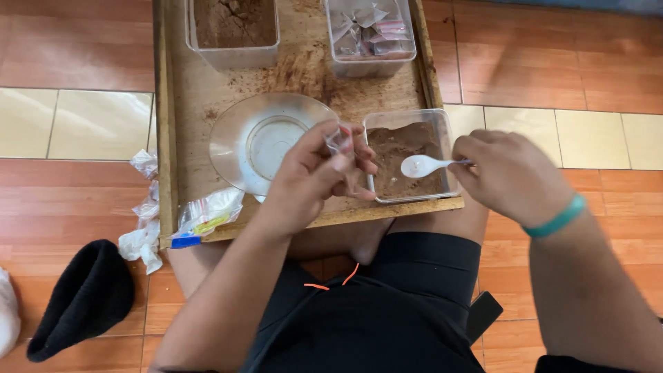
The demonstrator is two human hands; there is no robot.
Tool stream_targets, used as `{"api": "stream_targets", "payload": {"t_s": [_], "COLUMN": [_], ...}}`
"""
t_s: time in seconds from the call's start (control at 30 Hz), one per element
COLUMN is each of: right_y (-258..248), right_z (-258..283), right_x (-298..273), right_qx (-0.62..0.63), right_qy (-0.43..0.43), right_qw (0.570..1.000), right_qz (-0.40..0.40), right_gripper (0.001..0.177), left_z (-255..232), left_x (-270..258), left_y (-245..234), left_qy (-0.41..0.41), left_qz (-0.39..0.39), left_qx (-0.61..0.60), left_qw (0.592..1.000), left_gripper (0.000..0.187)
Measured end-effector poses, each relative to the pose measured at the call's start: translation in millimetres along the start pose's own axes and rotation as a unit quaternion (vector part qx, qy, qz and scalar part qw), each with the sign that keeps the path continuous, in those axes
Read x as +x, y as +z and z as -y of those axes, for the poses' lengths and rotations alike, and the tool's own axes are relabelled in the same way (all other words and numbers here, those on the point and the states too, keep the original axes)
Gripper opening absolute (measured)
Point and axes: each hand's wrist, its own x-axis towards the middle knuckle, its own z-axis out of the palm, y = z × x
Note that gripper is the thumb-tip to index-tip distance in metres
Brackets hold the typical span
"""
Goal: Scooping brown powder into small plastic bags, weighing them on a scale, and sealing them manually.
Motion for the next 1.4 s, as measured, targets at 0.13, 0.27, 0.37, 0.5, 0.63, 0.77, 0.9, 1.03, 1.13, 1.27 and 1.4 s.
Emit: {"api": "stream_targets", "payload": {"t_s": [0.13,0.27,0.37,0.5,0.63,0.77,0.9,1.03,1.13,1.27,1.4], "right_y": [52,78,83,85,72,72,92,107,107,101,86], "right_z": [-7,-9,-9,-14,-21,-36,-33,-25,-22,-15,-8], "right_x": [1,1,4,3,-8,-19,-20,-5,3,7,8], "right_qx": [0.02,0.056,0.08,0.091,0.156,0.134,0.033,0.027,0.05,0.067,0.114], "right_qy": [0.027,0.012,0.015,0.008,0.023,0.068,0.013,-0.009,-0.015,-0.022,-0.033], "right_qw": [0.999,0.998,0.997,0.995,0.986,0.987,0.994,0.994,0.996,0.996,0.992], "right_qz": [0.022,0.014,0.011,-0.027,-0.046,-0.062,-0.106,-0.104,-0.078,-0.058,-0.049], "right_gripper": [0.015,0.017,0.018,0.018,0.014,0.009,0.01,0.011,0.012,0.01,0.008], "left_z": [-24,-26,-23,-24,-19,10,25,37,37,35,40], "left_x": [-9,-16,-18,-19,-21,-25,-34,-39,-39,-41,-42], "left_y": [-7,-8,-7,5,31,23,22,17,16,15,14], "left_qy": [-0.03,-0.053,-0.061,-0.042,-0.049,-0.058,-0.055,-0.067,-0.076,-0.069,-0.065], "left_qz": [0.102,0.138,0.13,0.054,-0.035,-0.071,-0.107,-0.125,-0.125,-0.118,-0.114], "left_qx": [-0.148,-0.224,-0.219,-0.021,0.224,0.326,0.374,0.369,0.378,0.409,0.426], "left_qw": [0.983,0.963,0.965,0.997,0.973,0.941,0.92,0.919,0.914,0.902,0.895], "left_gripper": [0.047,0.058,0.062,0.055,0.043,0.045,0.049,0.05,0.051,0.051,0.05]}}
